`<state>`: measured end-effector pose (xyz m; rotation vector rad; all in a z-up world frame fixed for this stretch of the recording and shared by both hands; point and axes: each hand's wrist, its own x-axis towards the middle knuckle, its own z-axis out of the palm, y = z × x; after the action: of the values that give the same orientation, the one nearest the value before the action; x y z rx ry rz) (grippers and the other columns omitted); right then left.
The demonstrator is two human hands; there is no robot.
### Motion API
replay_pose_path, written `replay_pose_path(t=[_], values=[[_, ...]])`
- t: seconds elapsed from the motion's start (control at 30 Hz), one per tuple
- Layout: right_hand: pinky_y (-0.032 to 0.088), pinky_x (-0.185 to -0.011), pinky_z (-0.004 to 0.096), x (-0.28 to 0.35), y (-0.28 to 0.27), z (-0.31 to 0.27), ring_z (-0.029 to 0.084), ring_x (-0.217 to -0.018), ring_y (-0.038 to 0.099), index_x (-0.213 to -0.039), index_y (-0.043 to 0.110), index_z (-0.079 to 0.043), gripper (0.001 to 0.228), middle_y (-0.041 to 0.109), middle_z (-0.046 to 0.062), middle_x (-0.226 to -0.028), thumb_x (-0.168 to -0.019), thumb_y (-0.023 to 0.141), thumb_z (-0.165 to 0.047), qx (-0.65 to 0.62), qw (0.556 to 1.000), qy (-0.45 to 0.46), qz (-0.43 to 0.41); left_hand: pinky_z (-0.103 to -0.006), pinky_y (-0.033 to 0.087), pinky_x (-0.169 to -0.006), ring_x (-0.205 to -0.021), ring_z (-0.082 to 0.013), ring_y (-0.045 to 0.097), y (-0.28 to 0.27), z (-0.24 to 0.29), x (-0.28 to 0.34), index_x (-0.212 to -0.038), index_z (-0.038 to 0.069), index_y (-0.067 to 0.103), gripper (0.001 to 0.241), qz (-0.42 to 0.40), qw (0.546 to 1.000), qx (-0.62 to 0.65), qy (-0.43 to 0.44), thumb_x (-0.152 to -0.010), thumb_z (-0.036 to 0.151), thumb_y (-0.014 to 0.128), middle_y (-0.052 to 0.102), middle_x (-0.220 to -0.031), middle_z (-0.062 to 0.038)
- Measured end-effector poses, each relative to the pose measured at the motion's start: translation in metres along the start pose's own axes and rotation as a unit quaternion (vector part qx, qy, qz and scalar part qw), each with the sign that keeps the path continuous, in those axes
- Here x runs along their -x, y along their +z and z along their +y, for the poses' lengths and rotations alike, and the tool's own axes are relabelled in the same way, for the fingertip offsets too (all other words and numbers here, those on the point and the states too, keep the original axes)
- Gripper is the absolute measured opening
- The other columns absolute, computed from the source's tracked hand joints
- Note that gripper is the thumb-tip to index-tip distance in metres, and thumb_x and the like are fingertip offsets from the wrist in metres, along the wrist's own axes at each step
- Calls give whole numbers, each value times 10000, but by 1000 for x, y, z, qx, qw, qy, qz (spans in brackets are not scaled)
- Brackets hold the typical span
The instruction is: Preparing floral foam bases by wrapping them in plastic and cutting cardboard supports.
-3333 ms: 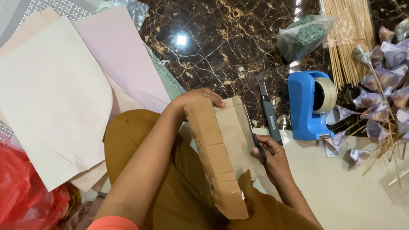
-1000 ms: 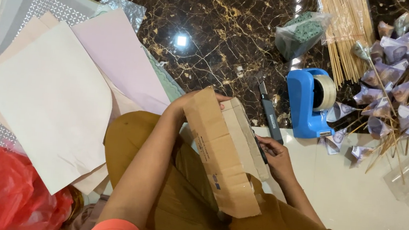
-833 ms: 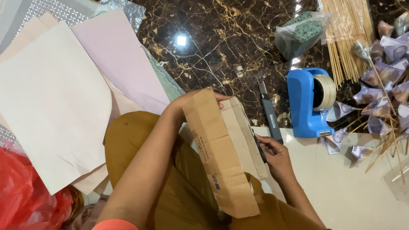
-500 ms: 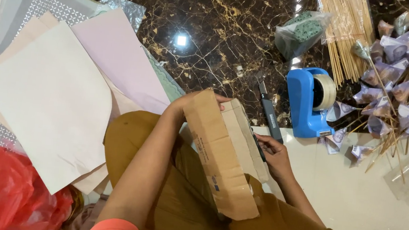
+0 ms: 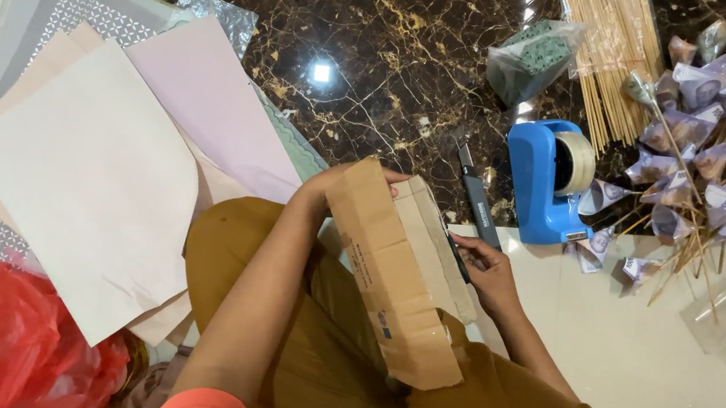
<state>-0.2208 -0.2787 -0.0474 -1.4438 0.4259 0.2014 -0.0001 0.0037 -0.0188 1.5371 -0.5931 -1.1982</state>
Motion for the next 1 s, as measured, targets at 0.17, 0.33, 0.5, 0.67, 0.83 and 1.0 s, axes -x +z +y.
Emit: replay_pose_path(t=[0.17,0.33,0.5,0.67,0.83,1.0], values=[[520,-646,286,-6,0,5,151,-741,609,-1256,723,-3,454,685,116,-826,-817,822,-65,12,1000,-14,4,-363,512,-982,-1158,-259,697,1,-21,-12,-1457,194,592,653,-7,998,-51,31,-910,528,713,712,-1301,-131],[489,-582,255,-4,-5,10,137,-685,595,-1258,716,-4,429,662,91,-793,-842,806,-56,11,1000,-9,7,-361,509,-988,-1165,-257,692,-1,-25,-14,-1460,202,589,646,-11,997,-66,35,-916,532,703,708,-1308,-127],[462,-518,230,-4,-4,7,129,-628,576,-1255,713,6,422,647,86,-764,-845,798,-52,8,1000,-13,9,-358,506,-995,-1175,-254,686,-2,-28,-16,-1464,212,586,638,-15,995,-87,41,-925,536,691,704,-1318,-122],[454,-505,221,-10,-6,13,123,-626,578,-1235,725,1,416,652,92,-754,-830,809,-40,5,1000,-15,4,-354,502,-1004,-1187,-251,678,-1,-31,-16,-1470,225,581,628,-20,992,-114,49,-936,541,675,698,-1330,-115],[460,-502,217,-14,-1,14,136,-629,605,-1232,725,9,429,652,95,-763,-816,818,-38,-3,1000,-21,4,-350,498,-1011,-1197,-248,672,-1,-34,-17,-1474,235,577,620,-26,989,-134,54,-944,546,662,693,-1339,-110],[438,-471,229,-13,2,9,152,-586,590,-1247,713,13,410,638,108,-740,-845,786,-18,9,1000,-15,10,-347,495,-1018,-1206,-246,667,-3,-36,-19,-1478,244,573,612,-30,986,-153,60,-953,550,650,688,-1348,-105]])
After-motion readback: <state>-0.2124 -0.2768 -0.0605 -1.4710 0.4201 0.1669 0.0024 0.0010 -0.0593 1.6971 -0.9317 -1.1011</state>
